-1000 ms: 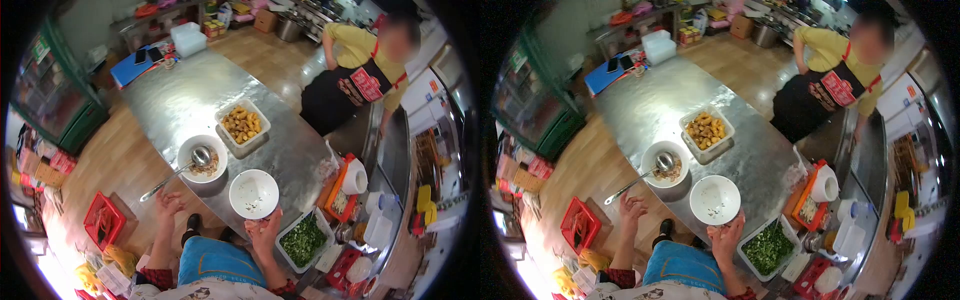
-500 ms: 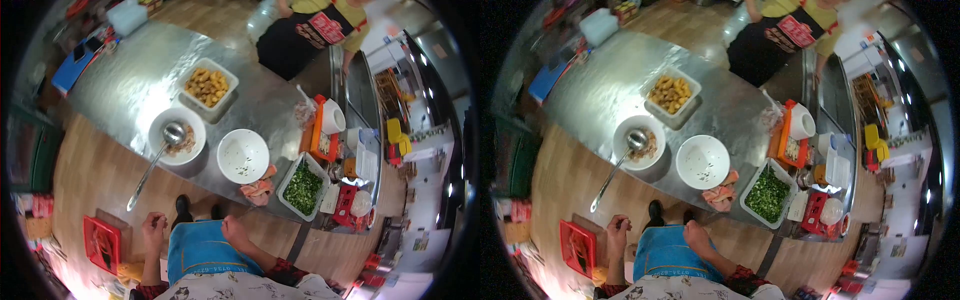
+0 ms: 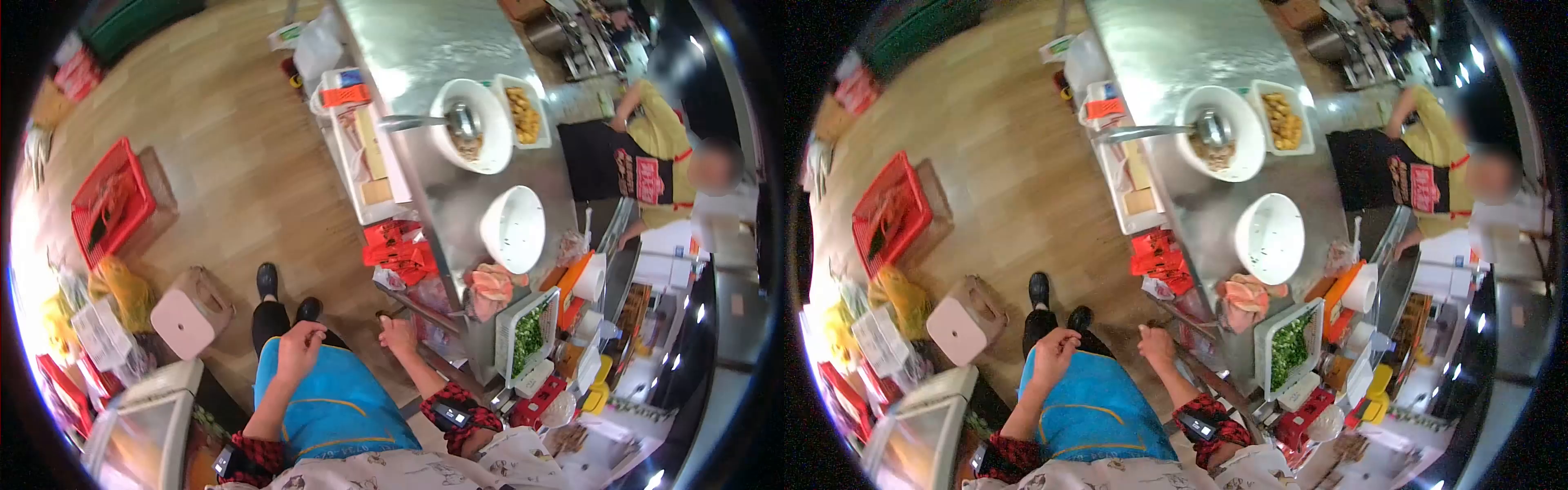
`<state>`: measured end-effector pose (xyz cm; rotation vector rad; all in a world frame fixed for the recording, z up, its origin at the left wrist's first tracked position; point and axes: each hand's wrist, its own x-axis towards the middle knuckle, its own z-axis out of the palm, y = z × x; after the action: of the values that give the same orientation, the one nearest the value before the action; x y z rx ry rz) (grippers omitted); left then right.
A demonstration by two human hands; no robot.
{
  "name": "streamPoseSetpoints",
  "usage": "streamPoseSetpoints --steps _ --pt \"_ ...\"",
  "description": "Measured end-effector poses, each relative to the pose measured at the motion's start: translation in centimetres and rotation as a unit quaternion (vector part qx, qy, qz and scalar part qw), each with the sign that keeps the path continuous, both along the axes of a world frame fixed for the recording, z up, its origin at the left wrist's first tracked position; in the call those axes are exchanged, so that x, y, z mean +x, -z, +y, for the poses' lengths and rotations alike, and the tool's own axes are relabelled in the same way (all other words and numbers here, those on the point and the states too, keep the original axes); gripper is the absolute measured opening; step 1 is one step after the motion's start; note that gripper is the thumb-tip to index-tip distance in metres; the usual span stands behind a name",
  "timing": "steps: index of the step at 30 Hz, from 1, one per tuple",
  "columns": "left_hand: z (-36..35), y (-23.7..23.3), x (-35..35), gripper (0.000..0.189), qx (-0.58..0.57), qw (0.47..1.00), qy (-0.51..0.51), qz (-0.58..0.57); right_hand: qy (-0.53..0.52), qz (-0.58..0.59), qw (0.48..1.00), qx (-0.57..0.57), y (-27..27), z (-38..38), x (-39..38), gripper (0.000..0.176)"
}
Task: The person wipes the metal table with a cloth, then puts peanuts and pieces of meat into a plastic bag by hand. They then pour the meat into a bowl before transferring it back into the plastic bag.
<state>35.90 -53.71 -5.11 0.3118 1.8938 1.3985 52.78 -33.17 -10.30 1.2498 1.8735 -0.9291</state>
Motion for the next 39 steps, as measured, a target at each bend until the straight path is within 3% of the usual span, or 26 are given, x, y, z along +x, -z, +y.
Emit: streamPoseSetpoints --steps 2,5,6,7,9,11,13,16,18,21,24,27,29,31,32,34,35,37,39 --pt "-1.6 1.3 1.5 0.007 -0.012 1.0 -0.007 -0.022 -0.028 0.107 0.97 0.217 3.9 -0.5 3.4 0.017" --pt "-4.2 4.4 2.8 0.007 -0.035 0.999 -0.025 -0.016 -0.045 0.038 0.961 0.27 7.0 1.3 3.3 0.02" --pt "-4.7 5.3 2.9 0.008 -0.034 0.998 -0.052 -0.031 0.144 -0.052 0.982 0.109 7.1 2.8 1.0 0.021" --pt "-5.1 6.7 2.9 0.008 -0.03 0.997 -0.059 -0.039 0.136 -0.058 0.982 0.115 9.8 3.8 1.1 0.021" --pt "-6.4 9.8 3.7 0.008 -0.052 0.99 -0.109 -0.075 0.062 0.057 0.945 0.317 14.8 5.9 2.3 0.018" --pt "-7.2 13.3 4.8 0.009 -0.052 0.984 -0.134 -0.108 -0.058 0.04 0.911 0.407 15.7 8.1 -0.1 0.026" --pt "-7.7 15.8 5.2 0.011 -0.054 0.98 -0.165 -0.099 0.023 0.134 0.909 0.394 20.2 11.9 0.3 0.035" --pt "-7.8 18.4 5.3 0.01 -0.046 0.972 -0.172 -0.154 0.026 0.073 0.885 0.458 22.4 16.2 -2.7 0.033" --pt "-7.6 20.6 5.6 0.009 -0.021 0.962 -0.194 -0.193 0.085 0.154 0.876 0.449 24.4 20.0 -3.8 0.026" --pt "-7.7 22.4 5.8 0.009 -0.038 0.944 -0.209 -0.251 0.117 0.173 0.84 0.502 25.7 24.0 -6.0 0.027" --pt "-7.1 22.8 4.5 0.012 -0.061 0.941 -0.199 -0.267 0.053 0.107 0.798 0.59 27.4 28.0 -6.6 0.032" --pt "-5.3 22.7 2.2 0.013 -0.042 0.926 -0.248 -0.281 0.078 0.125 0.795 0.588 30.0 33.0 -4.9 0.033" --pt "-4.1 22.8 1.4 0.014 -0.032 0.931 -0.251 -0.263 0.044 0.087 0.803 0.588 32.6 37.4 -3.2 0.031" --pt "-3.4 23.3 1.7 0.018 -0.008 0.942 -0.266 -0.205 -0.123 0.047 0.832 0.539 35.4 41.0 -1.1 0.033" --pt "-4.4 24.1 2.0 0.025 0.013 0.944 -0.214 -0.252 -0.12 0.047 0.833 0.539 37.3 42.6 -0.1 0.033" --pt "-4.1 24.4 1.9 0.027 -0.029 0.938 -0.178 -0.296 -0.424 0.117 0.674 0.593 40.0 45.0 1.5 0.037" --pt "-3.9 24.3 1.9 0.03 -0.068 0.927 -0.142 -0.339 -0.423 0.117 0.676 0.593 39.3 43.4 0.7 0.037" --pt "-2.1 24.1 2.0 0.022 -0.064 0.938 -0.166 -0.296 -0.117 0.129 0.8 0.574 35.9 37.7 -2.3 0.043" --pt "-1.3 24.2 2.2 0.017 -0.057 0.948 -0.19 -0.25 -0.16 0.137 0.783 0.586 34.3 35.8 -3.0 0.035"
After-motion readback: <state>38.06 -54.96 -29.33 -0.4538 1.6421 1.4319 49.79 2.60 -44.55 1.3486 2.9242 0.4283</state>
